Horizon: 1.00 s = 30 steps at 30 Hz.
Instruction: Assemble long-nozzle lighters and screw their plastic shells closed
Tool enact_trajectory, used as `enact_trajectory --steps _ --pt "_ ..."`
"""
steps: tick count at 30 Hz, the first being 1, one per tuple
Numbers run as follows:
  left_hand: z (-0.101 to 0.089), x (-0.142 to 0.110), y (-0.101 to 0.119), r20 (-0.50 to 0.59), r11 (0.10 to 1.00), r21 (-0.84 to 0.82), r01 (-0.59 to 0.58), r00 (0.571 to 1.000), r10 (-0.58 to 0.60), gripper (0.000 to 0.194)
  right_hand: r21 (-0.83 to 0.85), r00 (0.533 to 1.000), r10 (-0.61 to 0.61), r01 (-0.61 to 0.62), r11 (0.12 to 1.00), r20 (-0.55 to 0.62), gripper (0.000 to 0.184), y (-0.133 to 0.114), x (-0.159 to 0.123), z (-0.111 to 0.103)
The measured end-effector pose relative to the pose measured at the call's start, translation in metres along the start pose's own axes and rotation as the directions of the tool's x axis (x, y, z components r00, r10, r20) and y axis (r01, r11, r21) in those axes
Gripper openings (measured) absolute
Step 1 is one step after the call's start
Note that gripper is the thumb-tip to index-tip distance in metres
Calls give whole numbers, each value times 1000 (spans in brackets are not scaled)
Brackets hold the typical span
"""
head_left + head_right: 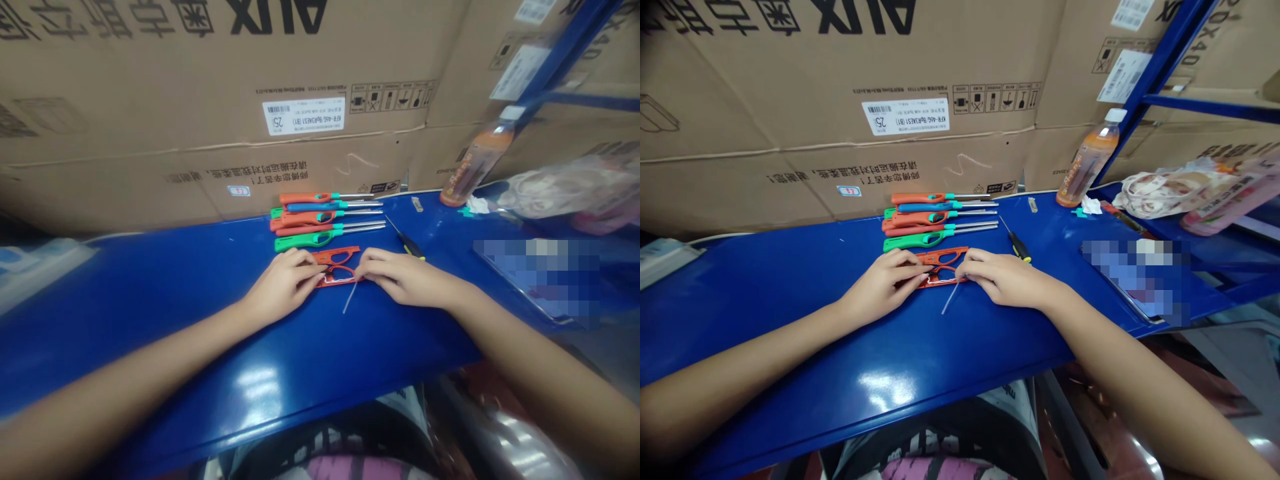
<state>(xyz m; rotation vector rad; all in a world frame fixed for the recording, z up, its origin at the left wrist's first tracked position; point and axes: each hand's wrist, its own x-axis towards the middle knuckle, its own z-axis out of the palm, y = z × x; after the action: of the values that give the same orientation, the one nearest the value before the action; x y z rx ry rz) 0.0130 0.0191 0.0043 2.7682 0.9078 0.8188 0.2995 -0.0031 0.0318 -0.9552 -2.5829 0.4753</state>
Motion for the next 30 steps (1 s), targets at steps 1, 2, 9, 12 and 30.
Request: enact_trajectory --steps 1,2,9,12,30 --pt "0 1 0 -5 1000 -1 1 1000 -1 25 0 1000 1 -1 1000 0 27 1 0 0" --pt "1 1 0 -10 1000 -5 2 1000 -3 25 2 1000 1 -1 1000 1 27 1 -1 -1" --pt "3 5 2 -7 995 -68 75 997 -75 23 -4 999 16 -16 1000 38 28 1 -1 -2" --pt "3 5 5 5 993 -48 104 995 -104 23 -38 998 30 -29 999 48 28 0 -2 -3" --pt "-13 -4 15 246 988 142 -63 969 26 37 -27 997 56 -54 998 51 28 3 -2 -2"
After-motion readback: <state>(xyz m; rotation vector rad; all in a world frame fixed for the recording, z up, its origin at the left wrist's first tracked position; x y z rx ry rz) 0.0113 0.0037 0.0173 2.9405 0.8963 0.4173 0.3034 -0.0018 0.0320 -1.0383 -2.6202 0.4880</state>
